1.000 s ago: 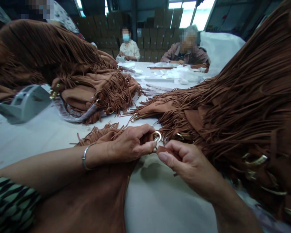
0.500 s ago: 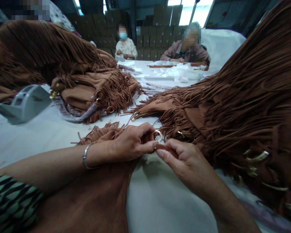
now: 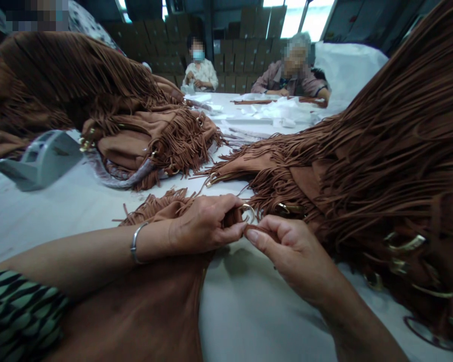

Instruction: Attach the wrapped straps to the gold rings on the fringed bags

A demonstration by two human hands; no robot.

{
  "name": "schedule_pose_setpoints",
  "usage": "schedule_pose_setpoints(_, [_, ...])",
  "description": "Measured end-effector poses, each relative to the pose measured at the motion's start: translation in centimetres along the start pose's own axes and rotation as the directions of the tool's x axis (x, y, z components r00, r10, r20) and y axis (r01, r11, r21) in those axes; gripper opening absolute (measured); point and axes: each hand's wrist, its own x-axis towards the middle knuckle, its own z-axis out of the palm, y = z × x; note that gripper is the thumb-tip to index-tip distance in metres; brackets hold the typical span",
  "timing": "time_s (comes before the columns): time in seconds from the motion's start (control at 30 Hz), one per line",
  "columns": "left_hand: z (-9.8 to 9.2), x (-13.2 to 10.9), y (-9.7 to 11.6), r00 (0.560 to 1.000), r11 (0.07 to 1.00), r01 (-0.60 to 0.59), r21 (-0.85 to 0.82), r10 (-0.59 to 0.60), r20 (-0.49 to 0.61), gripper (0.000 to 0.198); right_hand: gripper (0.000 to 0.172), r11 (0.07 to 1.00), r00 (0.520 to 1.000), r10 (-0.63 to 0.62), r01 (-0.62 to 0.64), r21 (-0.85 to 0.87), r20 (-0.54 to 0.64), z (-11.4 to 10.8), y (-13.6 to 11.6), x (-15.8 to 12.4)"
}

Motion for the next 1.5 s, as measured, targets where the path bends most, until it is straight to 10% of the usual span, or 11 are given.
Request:
schedule_pose_setpoints(0.43, [-0.1,-0.2,0.7,0.978,0.975,-0.137,0.177,0.105,0.183,0.018,0.035,0.970,0.979,0.099,-0.134,0.201,0.179,-0.5,-0.1,0.1])
schedule_pose_setpoints(1.5, [0.4,-0.9,0.3,0.980,0.958,-0.149,0.244,0.176,-0.091,0.019,0.034,0.983,0.994,0.106,-0.110,0.151,0.033,0.5,-0.3,-0.2])
